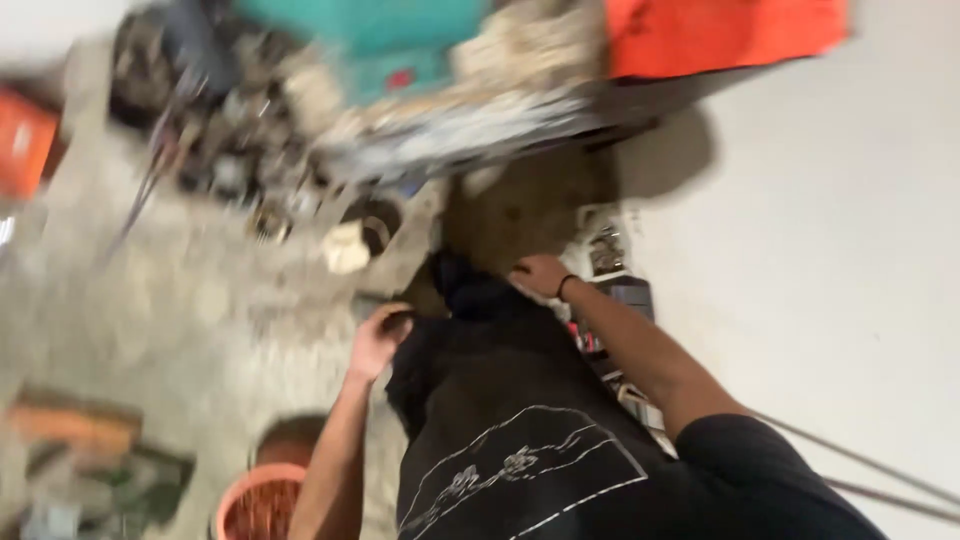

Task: Clean and polish various small metal bolts and parts using a bench grinder wheel.

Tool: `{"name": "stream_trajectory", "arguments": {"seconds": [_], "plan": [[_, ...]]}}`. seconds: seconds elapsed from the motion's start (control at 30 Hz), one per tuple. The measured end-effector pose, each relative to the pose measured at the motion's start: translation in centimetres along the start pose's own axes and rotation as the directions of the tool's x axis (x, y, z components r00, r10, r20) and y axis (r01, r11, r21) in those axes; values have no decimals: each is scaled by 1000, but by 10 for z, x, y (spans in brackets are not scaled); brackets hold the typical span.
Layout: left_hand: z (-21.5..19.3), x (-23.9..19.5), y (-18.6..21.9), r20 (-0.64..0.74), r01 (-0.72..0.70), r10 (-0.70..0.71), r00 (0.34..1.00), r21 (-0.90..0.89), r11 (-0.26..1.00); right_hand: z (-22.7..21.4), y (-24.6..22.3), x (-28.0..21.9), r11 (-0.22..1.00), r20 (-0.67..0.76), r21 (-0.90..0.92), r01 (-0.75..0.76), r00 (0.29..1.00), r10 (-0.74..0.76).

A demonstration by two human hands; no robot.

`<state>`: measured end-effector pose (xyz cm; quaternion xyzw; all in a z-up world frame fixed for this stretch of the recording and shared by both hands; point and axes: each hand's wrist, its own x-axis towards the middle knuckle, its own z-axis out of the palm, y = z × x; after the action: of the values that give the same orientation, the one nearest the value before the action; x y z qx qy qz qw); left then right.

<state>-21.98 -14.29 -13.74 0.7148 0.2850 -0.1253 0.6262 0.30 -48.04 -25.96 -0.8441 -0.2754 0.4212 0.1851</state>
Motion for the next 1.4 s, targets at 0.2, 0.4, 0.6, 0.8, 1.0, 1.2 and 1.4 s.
{"name": "stream_trajectory", "arguments": {"seconds": [0.2,0.4,0.6,0.8,1.0,1.2,1.4], "plan": [[39,75,0,162,91,-66,985,-153,984,-88,54,-5,979,-155,205,-2,987,34],[137,122,73,55,99,-107,993,132,986,-244,160,0,903,-507,359,234,861,-21],[305,158,177,37,276,-305,952,330,903,-407,226,16,908,-777,288,305,629,35],[375,171,213,351,-366,233,907,384,848,-476,221,65,968,-728,-66,240,653,-212],[357,185,271,120,79,-196,973,623,778,-482,224,102,963,-655,217,160,756,22],[374,212,296,133,-21,-47,990,471,882,-477,242,129,991,-638,-132,-15,766,-73],[366,206,324,179,66,-158,971,435,898,-499,225,103,993,-601,-98,61,792,-108]]}}
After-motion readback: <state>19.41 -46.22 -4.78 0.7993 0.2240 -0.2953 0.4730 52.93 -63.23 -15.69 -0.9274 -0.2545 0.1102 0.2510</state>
